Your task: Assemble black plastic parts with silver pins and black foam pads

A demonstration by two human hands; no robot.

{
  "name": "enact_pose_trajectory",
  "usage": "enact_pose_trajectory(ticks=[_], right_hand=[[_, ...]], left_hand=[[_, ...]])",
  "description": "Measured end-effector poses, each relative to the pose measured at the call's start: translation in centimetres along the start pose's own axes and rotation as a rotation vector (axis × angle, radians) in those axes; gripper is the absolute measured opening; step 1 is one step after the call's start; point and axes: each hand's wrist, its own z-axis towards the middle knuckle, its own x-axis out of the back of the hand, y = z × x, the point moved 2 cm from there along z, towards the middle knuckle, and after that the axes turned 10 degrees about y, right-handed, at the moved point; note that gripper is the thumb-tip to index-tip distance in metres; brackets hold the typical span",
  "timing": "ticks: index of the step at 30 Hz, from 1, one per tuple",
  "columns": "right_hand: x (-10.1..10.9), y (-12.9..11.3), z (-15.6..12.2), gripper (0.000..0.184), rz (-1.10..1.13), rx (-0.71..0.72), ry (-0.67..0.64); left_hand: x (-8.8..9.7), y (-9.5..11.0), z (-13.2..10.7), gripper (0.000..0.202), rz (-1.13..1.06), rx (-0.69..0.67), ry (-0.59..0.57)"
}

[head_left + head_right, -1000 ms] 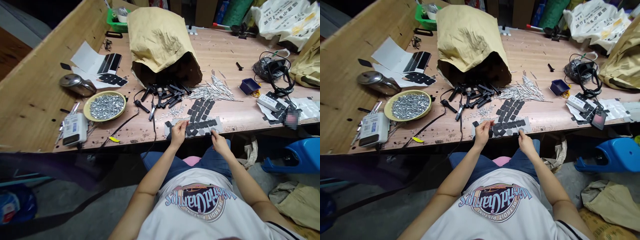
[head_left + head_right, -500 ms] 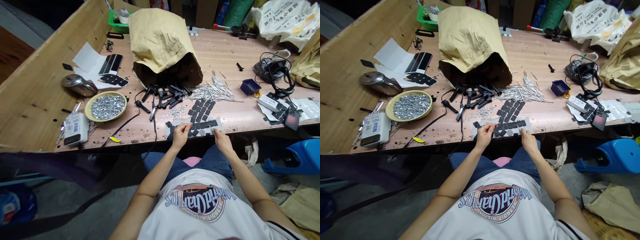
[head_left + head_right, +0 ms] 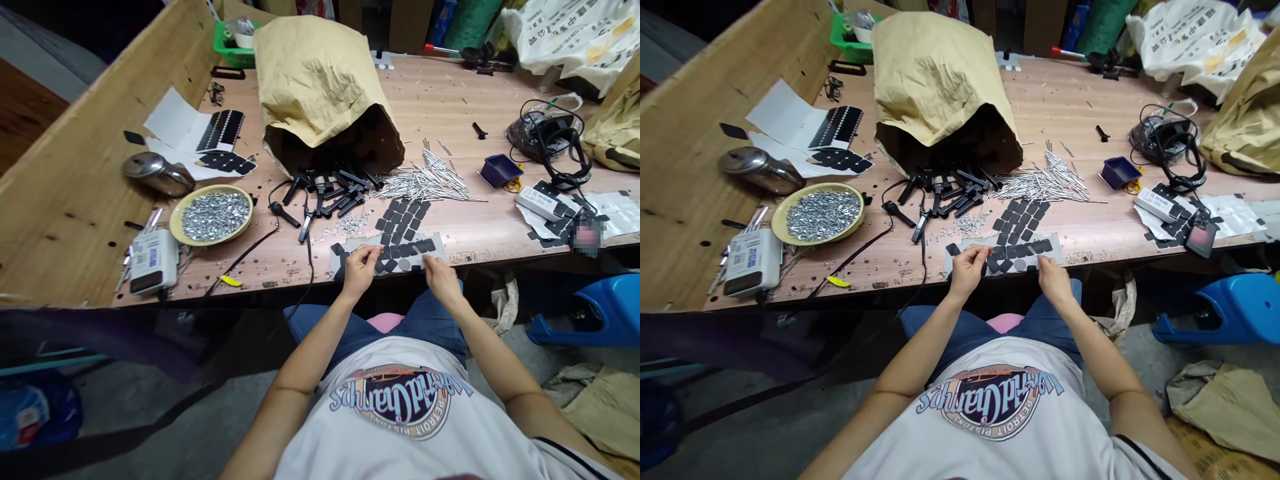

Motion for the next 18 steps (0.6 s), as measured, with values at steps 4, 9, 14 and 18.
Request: enact_pose_trajectory(ticks=[4,9,14,18], right_hand=[[0.3,-0.1,0.0,0.041,-0.068,-0.101,-0.012],[0.3,-0.8,-0.2,0.04,0.022,0.05,-0.029],[0.0,0.9,0.7,0.039,0.005,-0.14,0.03],[-1.2,-0.7,0.0,0.036,0.179,0.008,0.014]], left_hand=[[0.2,0.0,0.2,0.03,0.018,-0.016,0.032],[0.3,0.0,0.2,0.03,0.02,-0.021,0.039],[0.3,-0.1,0.1,0.029,0.036,-0.012,0.051],[0.0,0.1,0.0,0.027,0.04,-0.028,0.03]])
